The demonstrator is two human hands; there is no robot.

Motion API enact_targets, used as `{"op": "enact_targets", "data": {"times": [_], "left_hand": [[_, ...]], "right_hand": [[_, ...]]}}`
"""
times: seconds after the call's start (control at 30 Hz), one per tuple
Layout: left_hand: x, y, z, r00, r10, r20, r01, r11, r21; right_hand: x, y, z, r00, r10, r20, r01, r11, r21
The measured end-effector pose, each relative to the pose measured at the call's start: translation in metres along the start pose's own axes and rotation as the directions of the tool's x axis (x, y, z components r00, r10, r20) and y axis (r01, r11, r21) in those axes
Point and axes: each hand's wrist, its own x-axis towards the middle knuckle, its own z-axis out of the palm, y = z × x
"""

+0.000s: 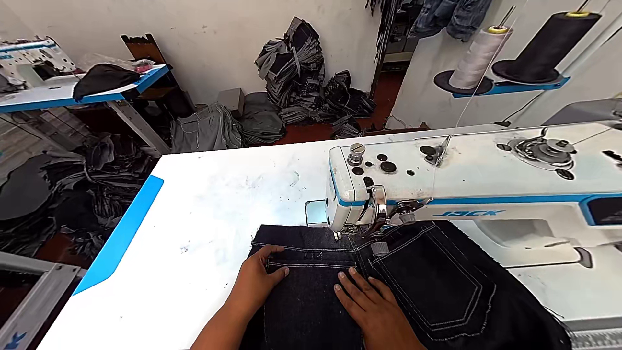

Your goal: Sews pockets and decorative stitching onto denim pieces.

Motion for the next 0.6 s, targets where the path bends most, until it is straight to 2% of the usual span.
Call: {"op": "enact_targets", "data": {"times": [0.1, 0.23, 0.4, 0.6], "left_hand": [[0.000, 0.000, -0.002, 0.999, -0.030, 0.012, 0.031, 0.998, -0.052], [0.002, 0.002, -0.003, 0.999, -0.036, 0.037, 0.037, 0.999, -0.021], [0.005, 0.005, -0.007, 0.995, -0.049, 0.081, 0.049, 0.999, 0.000], [0.002, 0.008, -0.005, 0.994, -0.073, 0.085, 0.074, 0.997, -0.012]], "right_hand": [[-0.001, 0.001, 0.002, 0.999, -0.031, -0.010, 0.031, 0.999, -0.009], [-0.001, -0.003, -0.008, 0.995, 0.010, 0.097, -0.019, 0.996, 0.092], [0.000, -0.003, -0.009, 0.989, 0.037, 0.144, -0.059, 0.987, 0.151], [-0.005, 0.000, -0.008, 0.992, 0.014, 0.123, -0.031, 0.990, 0.139]]}}
